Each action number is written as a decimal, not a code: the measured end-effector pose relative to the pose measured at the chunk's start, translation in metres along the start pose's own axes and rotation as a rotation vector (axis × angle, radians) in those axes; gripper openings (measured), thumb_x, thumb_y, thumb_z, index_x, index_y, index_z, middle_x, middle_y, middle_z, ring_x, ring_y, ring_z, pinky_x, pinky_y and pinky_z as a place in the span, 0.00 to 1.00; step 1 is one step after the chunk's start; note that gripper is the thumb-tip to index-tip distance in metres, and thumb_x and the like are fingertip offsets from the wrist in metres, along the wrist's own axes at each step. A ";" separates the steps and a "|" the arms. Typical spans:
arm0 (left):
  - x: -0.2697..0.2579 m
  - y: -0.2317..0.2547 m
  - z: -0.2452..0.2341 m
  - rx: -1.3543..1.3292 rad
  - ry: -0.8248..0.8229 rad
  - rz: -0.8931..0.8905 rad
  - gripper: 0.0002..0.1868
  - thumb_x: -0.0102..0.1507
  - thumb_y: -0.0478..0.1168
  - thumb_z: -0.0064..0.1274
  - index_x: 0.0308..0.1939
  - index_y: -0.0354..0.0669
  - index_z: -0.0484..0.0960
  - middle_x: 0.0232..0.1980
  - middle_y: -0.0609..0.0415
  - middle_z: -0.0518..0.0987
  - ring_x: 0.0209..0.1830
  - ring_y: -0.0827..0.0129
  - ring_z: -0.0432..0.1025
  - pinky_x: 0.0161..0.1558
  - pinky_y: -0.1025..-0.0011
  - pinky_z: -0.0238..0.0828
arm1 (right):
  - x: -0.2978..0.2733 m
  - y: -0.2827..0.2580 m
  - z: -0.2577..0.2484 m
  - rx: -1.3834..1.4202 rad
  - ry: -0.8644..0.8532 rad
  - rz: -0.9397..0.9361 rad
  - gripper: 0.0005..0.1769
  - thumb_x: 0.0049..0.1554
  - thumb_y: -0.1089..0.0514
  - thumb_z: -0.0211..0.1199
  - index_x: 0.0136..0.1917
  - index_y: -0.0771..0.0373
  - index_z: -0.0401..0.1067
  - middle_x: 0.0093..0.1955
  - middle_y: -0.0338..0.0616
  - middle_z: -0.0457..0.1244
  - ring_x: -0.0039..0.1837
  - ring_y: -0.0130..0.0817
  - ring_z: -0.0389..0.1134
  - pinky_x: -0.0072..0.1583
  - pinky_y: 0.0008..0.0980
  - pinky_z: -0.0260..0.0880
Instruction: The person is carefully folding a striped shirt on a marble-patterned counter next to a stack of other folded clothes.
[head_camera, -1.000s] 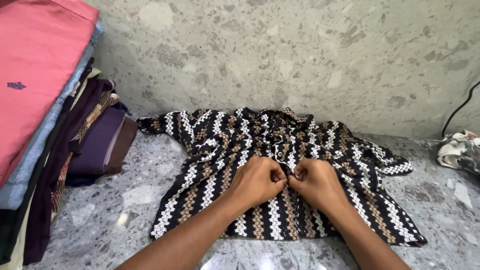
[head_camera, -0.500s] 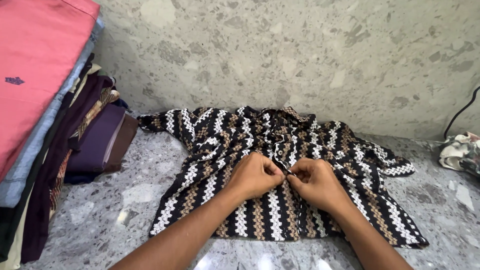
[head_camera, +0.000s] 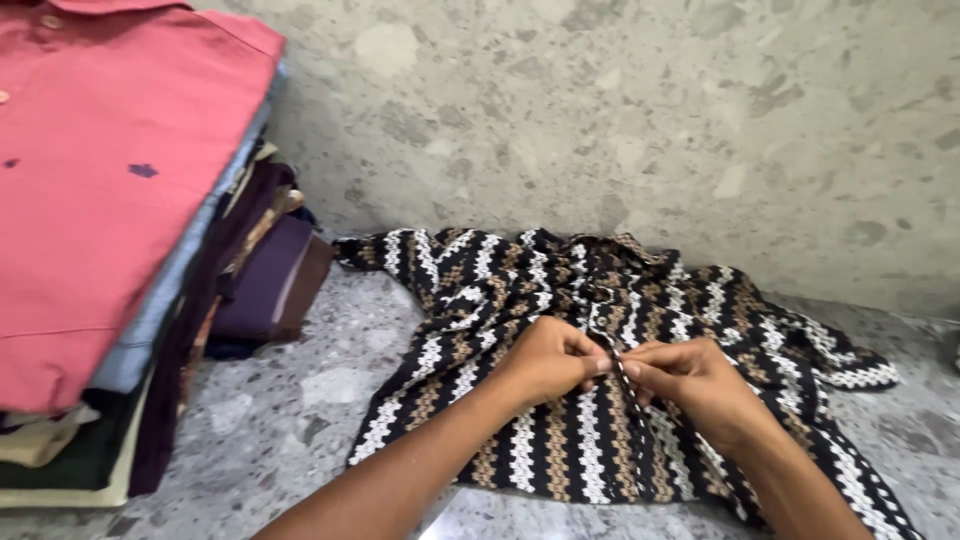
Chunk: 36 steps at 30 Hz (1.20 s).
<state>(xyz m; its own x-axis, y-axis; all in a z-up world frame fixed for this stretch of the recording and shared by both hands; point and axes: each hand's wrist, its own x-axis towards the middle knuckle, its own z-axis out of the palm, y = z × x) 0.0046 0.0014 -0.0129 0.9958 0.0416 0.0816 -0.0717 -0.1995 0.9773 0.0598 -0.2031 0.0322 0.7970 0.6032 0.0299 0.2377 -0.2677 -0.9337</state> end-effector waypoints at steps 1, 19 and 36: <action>0.000 -0.001 -0.001 0.002 0.007 -0.001 0.08 0.61 0.40 0.61 0.34 0.39 0.89 0.27 0.54 0.84 0.24 0.76 0.74 0.28 0.74 0.69 | 0.002 0.001 0.004 0.001 -0.006 -0.004 0.09 0.55 0.64 0.66 0.45 0.69 0.85 0.40 0.44 0.72 0.37 0.27 0.67 0.41 0.27 0.69; -0.008 0.011 0.008 0.054 0.134 -0.137 0.09 0.60 0.41 0.60 0.36 0.41 0.91 0.29 0.53 0.85 0.25 0.78 0.73 0.30 0.76 0.67 | 0.000 0.009 0.030 -0.198 0.183 -0.285 0.04 0.51 0.66 0.71 0.41 0.69 0.82 0.41 0.40 0.72 0.41 0.20 0.72 0.42 0.21 0.74; -0.023 0.040 0.002 0.173 0.003 -0.256 0.14 0.70 0.45 0.49 0.37 0.40 0.82 0.26 0.56 0.74 0.21 0.72 0.61 0.25 0.67 0.58 | 0.010 0.023 0.017 0.349 0.066 0.015 0.03 0.52 0.70 0.67 0.41 0.72 0.79 0.35 0.45 0.71 0.31 0.27 0.65 0.36 0.25 0.66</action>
<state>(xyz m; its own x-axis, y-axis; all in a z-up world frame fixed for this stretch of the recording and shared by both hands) -0.0214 -0.0096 0.0234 0.9800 0.1147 -0.1625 0.1927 -0.3461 0.9182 0.0639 -0.1901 0.0052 0.8360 0.5480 0.0274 0.0305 0.0033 -0.9995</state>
